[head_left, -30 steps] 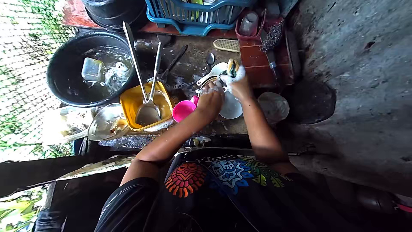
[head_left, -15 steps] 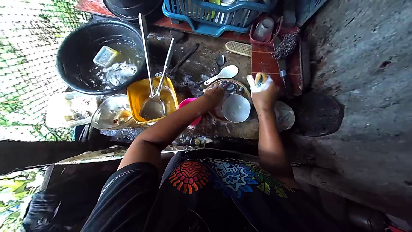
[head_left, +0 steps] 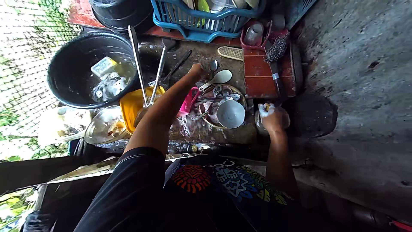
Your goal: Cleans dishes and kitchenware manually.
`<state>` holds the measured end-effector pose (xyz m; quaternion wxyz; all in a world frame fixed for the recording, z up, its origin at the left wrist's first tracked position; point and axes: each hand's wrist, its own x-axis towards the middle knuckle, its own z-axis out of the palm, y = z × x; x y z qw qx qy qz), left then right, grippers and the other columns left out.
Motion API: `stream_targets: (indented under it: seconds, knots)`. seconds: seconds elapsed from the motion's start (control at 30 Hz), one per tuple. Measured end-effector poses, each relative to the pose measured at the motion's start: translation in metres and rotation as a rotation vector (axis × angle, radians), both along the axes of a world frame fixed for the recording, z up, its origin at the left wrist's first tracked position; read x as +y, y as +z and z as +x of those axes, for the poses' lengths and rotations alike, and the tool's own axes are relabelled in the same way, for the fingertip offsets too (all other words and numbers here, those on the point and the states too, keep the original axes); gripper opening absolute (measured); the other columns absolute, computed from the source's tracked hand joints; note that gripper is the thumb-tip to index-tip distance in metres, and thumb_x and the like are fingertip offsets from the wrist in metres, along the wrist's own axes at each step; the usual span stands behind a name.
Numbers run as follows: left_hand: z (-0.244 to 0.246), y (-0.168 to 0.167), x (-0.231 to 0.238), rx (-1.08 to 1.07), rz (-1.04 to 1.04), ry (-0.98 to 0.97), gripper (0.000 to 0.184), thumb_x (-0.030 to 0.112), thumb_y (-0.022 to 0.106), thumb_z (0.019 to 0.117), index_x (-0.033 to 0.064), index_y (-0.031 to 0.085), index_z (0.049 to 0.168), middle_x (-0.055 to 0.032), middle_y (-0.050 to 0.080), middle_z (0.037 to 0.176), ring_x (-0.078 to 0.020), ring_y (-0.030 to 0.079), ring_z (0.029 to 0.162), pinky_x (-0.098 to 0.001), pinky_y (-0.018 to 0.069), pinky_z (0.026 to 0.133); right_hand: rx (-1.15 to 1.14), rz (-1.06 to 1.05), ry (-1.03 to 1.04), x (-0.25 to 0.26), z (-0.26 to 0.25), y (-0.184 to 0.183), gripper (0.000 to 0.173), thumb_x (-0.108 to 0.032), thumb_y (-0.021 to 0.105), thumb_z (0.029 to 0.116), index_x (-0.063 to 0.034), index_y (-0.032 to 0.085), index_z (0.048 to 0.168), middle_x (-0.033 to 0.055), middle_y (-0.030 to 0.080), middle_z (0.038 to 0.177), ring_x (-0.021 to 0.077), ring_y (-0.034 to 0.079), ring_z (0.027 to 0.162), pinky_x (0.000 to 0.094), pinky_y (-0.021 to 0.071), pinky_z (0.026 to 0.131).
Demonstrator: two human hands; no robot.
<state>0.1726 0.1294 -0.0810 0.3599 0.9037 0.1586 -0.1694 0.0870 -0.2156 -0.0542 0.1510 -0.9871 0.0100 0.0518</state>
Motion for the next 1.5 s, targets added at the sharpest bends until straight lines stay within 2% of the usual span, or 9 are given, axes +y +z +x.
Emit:
stream_targets:
  seconds: [0.23,0.5,0.6,0.73,0.87,0.93,1.13,1.27,1.5]
  knots:
    - [0.006,0.003,-0.021,0.075,0.055,-0.049,0.046,0.028,0.065,0.0994,-0.0069,0.060,0.129,-0.0289,0.060,0.134,-0.0433,0.059,0.127,-0.0621,0.0463,0.104,0.213,0.049,0.152,-0.026,0.014,-0.010,0.043,-0.028,0.044,0.1110,-0.0006,0.056,0.142,0.0300,0.058,0.138,0.0496,0.053,0.130,0.0707,0.0378,0.106]
    - [-0.021,0.059,-0.034,0.005,-0.121,0.020,0.052,0.014,0.046,0.1086,-0.0116,0.031,0.151,-0.0329,0.048,0.148,-0.0427,0.048,0.140,-0.0549,0.0378,0.116,0.486,0.009,0.087,-0.026,0.010,-0.008,0.038,-0.014,0.067,0.0976,0.0044,0.061,0.130,0.0337,0.064,0.119,0.0507,0.061,0.110,0.0699,0.0441,0.093]
    - [-0.014,0.032,-0.022,-0.416,-0.227,0.037,0.040,0.006,0.047,0.1066,-0.0087,0.041,0.143,-0.0282,0.064,0.118,-0.0349,0.067,0.104,-0.0473,0.0537,0.094,0.190,0.224,0.109,-0.019,0.010,0.020,0.041,-0.016,0.072,0.0951,0.0041,0.061,0.128,0.0309,0.065,0.118,0.0474,0.063,0.110,0.0675,0.0479,0.094]
    - [-0.055,0.057,-0.060,-0.656,-0.417,-0.071,0.029,0.006,0.042,0.1074,-0.0070,0.058,0.128,-0.0167,0.067,0.109,-0.0158,0.064,0.094,-0.0316,0.0538,0.087,-0.227,0.906,0.047,0.043,0.017,0.061,0.039,-0.017,0.070,0.0954,0.0046,0.057,0.125,0.0114,0.066,0.109,0.0142,0.066,0.097,0.0325,0.0573,0.089]
    - [-0.122,0.094,-0.129,-0.406,-0.211,-0.292,0.033,0.005,0.047,0.1048,-0.0062,0.058,0.134,-0.0271,0.068,0.118,-0.0398,0.067,0.111,-0.0539,0.0516,0.099,-0.053,1.360,-0.229,0.139,-0.008,0.124,0.026,-0.003,0.042,0.1080,0.0000,0.048,0.133,0.0042,0.057,0.103,0.0060,0.058,0.085,0.0222,0.0535,0.080]
    - [-0.136,0.088,-0.136,-0.377,-0.061,-0.309,0.038,0.009,0.046,0.1050,-0.0029,0.056,0.139,-0.0265,0.069,0.116,-0.0432,0.068,0.109,-0.0593,0.0536,0.093,-0.209,1.504,-0.038,0.137,0.014,0.064,0.010,-0.005,0.046,0.1062,-0.0023,0.056,0.105,-0.0005,0.060,0.078,0.0015,0.058,0.062,0.0164,0.0526,0.057]
    - [-0.147,0.096,-0.085,-0.225,-0.003,-0.435,0.037,0.025,0.050,0.1088,-0.0038,0.065,0.127,-0.0266,0.065,0.127,-0.0411,0.061,0.122,-0.0562,0.0461,0.105,-0.223,1.258,-0.014,0.133,0.003,0.065,0.016,-0.002,0.054,0.1013,0.0047,0.054,0.116,0.0025,0.063,0.084,0.0058,0.060,0.064,0.0219,0.0541,0.059]
    - [-0.138,0.072,-0.015,-0.115,0.340,0.020,0.074,0.026,0.070,0.0957,-0.0104,0.036,0.152,-0.0402,0.033,0.154,-0.0556,0.032,0.144,-0.0682,0.0261,0.116,-0.380,1.117,0.159,0.091,0.016,0.042,0.022,-0.020,0.052,0.1052,-0.0005,0.062,0.111,-0.0012,0.070,0.079,0.0073,0.065,0.062,0.0272,0.0574,0.057]
    - [-0.156,0.068,-0.014,-0.046,0.258,0.007,0.075,0.021,0.078,0.0887,0.0003,0.041,0.150,-0.0337,0.062,0.125,-0.0536,0.061,0.116,-0.0722,0.0485,0.092,-0.637,1.006,0.076,0.078,0.005,0.053,0.019,-0.016,0.061,0.1002,0.0020,0.068,0.104,0.0023,0.069,0.087,0.0056,0.066,0.074,0.0276,0.0599,0.070]
